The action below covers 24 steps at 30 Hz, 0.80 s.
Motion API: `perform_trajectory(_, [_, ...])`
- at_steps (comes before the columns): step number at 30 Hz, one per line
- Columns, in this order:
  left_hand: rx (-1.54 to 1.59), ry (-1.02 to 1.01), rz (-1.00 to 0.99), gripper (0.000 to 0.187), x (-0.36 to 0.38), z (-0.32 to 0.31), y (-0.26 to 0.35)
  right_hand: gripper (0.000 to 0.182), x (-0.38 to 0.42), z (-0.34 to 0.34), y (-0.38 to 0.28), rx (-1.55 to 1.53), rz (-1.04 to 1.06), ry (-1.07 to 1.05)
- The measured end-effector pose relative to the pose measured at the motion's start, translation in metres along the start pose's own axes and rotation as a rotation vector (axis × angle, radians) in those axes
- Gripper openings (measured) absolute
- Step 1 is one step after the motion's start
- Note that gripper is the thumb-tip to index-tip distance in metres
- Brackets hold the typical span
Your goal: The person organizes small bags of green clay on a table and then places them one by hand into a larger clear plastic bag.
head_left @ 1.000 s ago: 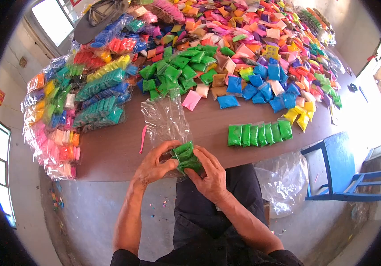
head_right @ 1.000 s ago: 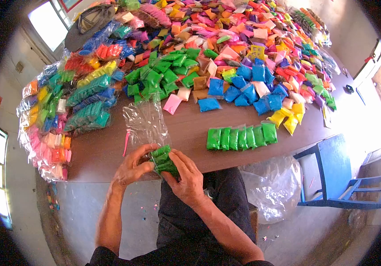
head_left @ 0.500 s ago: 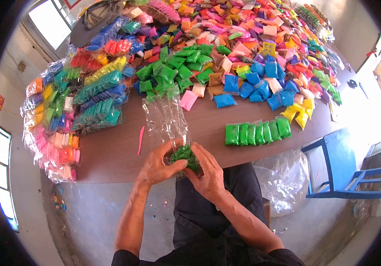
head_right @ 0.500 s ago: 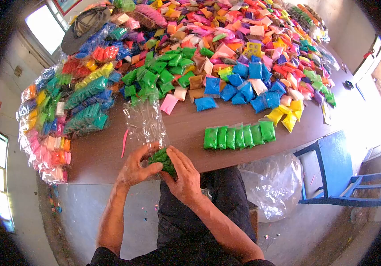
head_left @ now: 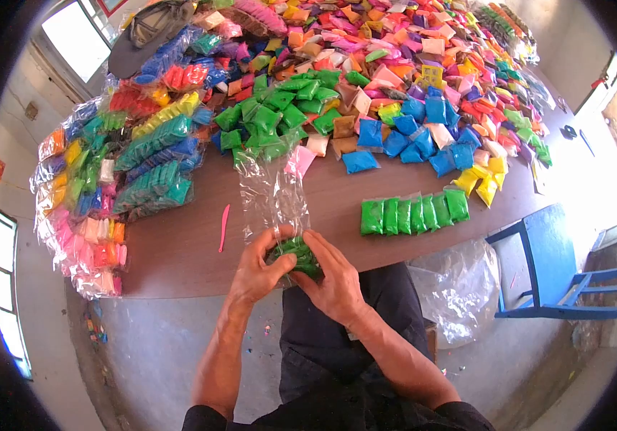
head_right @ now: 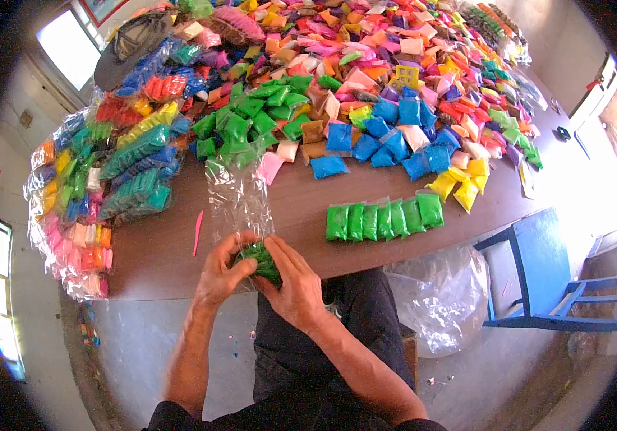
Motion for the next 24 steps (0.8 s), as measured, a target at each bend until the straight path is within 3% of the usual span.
perform_trajectory(4, [0.066,0.068,-0.051,0.067,0.003,-0.001,-0.003,0.073,-0.006,-0.001,-0.002,0.016,-0.095,-0.018])
perform_trajectory(15, [0.106,0.138,-0.156,0.078,0.001,0.001,-0.002,0.07,-0.004,-0.001,-0.004,0.054,-0.092,0.007])
perform_trajectory(18, [-0.094,0.273,-0.227,0.064,0.004,0.009,0.015,0.07,-0.003,-0.001,-0.002,0.057,-0.084,0.015])
perform_trajectory(21, [-0.612,0.327,-0.383,0.048,0.001,0.01,0.05,0.07,-0.002,-0.004,0.001,0.037,-0.084,0.034])
perform_trajectory(24, [-0.779,0.204,-0.509,0.039,-0.016,-0.02,0.087,0.065,-0.003,-0.005,0.003,0.027,-0.05,0.058])
Point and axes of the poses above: each hand's wrist, its own x-axis away from the middle knuckle, its own z-axis out of the back of the hand, y = z × x, the point moved 2 cm from there along -x, towards the middle knuckle, and after that the axes turned 9 degrees about -z, right-handed, at the moved point
